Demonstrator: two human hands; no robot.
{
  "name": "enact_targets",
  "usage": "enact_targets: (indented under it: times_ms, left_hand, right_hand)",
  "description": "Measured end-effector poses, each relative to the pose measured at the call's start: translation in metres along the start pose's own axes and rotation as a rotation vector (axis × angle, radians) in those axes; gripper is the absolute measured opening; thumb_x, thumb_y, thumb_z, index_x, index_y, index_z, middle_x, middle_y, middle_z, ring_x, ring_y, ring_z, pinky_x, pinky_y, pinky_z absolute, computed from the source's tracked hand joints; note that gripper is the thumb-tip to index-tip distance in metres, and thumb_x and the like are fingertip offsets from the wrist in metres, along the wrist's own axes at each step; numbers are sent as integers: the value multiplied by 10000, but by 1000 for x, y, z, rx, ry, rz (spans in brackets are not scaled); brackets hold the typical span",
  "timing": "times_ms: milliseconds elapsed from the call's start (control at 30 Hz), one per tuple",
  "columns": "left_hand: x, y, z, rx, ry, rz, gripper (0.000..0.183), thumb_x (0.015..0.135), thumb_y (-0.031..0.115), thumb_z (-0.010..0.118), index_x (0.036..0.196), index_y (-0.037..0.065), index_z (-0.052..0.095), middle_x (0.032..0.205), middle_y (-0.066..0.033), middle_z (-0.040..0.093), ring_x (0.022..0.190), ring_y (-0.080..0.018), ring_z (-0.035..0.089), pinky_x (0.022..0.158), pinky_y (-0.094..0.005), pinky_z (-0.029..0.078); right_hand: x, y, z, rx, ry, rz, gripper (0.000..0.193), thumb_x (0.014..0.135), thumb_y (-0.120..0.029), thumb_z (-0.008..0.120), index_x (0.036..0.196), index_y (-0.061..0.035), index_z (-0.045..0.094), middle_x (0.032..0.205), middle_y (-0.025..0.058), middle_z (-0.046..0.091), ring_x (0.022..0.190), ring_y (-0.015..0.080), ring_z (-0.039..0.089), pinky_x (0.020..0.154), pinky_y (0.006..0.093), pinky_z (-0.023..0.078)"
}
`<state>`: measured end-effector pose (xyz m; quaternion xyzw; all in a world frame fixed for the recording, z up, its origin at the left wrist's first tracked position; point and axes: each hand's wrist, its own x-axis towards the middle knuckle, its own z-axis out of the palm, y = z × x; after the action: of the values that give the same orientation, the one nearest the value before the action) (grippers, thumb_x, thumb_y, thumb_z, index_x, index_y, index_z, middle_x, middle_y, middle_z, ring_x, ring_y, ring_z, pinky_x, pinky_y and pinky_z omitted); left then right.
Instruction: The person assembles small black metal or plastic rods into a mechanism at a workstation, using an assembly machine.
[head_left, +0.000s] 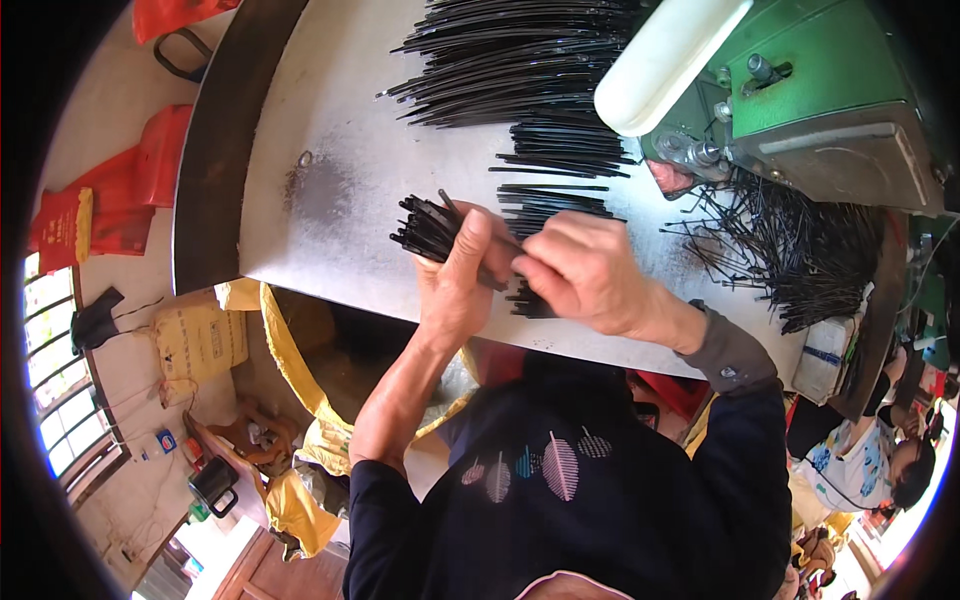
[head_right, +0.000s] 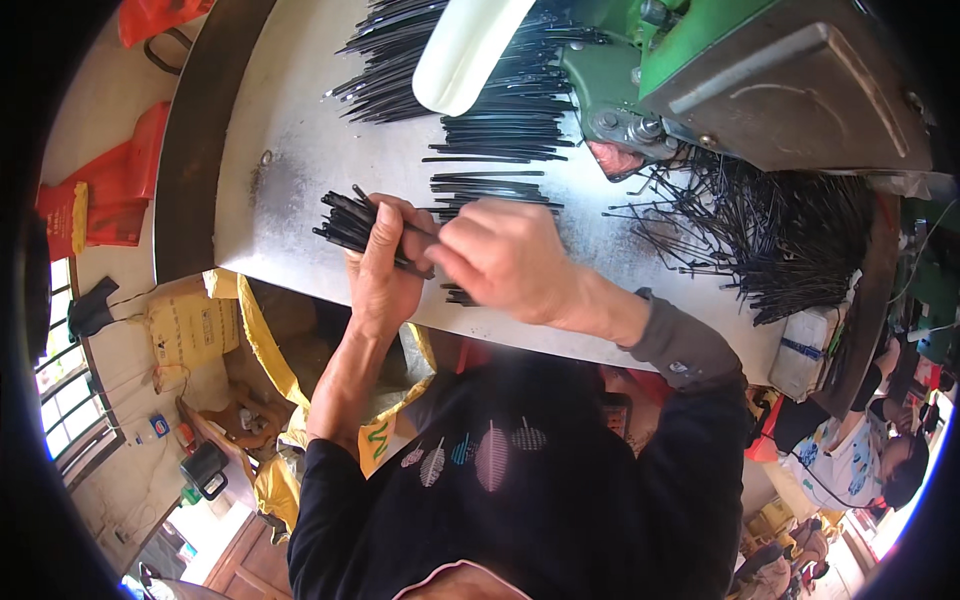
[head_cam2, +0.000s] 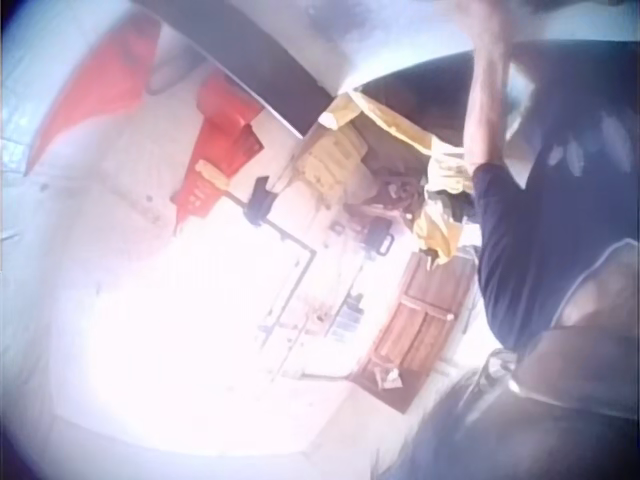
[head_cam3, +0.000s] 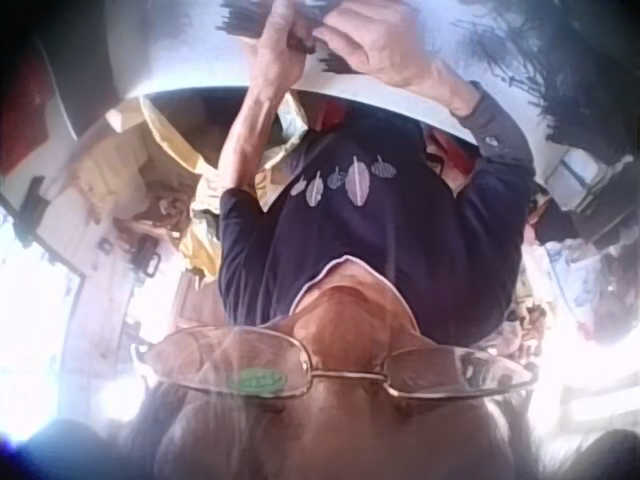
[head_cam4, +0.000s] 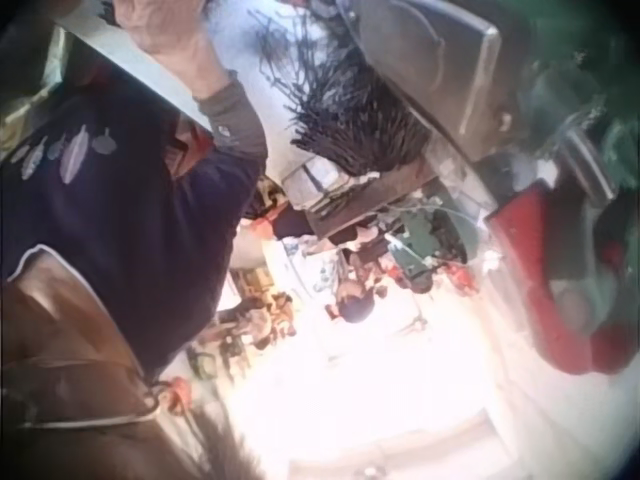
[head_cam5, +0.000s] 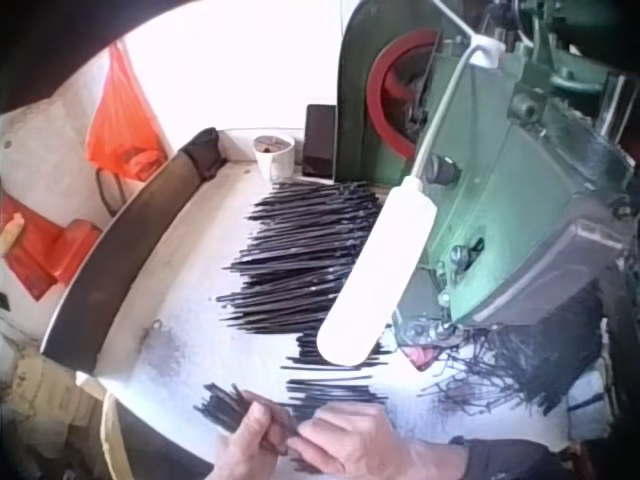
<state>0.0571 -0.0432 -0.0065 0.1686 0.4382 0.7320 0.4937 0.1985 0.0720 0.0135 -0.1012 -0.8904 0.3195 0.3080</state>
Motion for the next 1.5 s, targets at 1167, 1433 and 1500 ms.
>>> enact_targets:
  times_ms: [1167, 1433, 1500]
  left_hand:
    - [51, 3, 59, 1589, -464, 902, 776, 679, 520, 818, 1252, 42, 607, 1118, -166, 601, 1119, -355, 543, 976, -510, 419]
    - [6, -1, -2, 793, 162, 410, 433, 1063, 306, 518, 1336, -24, 586, 1293, -198, 660, 1251, -318, 584, 1090, -415, 423]
    - [11, -7, 17, 849, 88, 436, 516, 1113, 372, 362, 1347, -35, 578, 1310, -176, 658, 1273, -269, 570, 1107, -387, 401]
  right_hand:
    - [-79, -33, -20, -189, -60, -87, 197, 774, -66, 674, 967, -27, 658, 789, 41, 542, 678, 204, 598, 564, 344, 493]
    - [-58, -9, -17, -313, -199, -67, 103, 799, -117, 637, 889, -67, 634, 836, 50, 537, 722, 205, 625, 563, 348, 535]
    - [-43, 3, -16, -323, -215, -82, 128, 799, -113, 629, 917, -71, 658, 843, 59, 542, 721, 218, 631, 568, 365, 545]
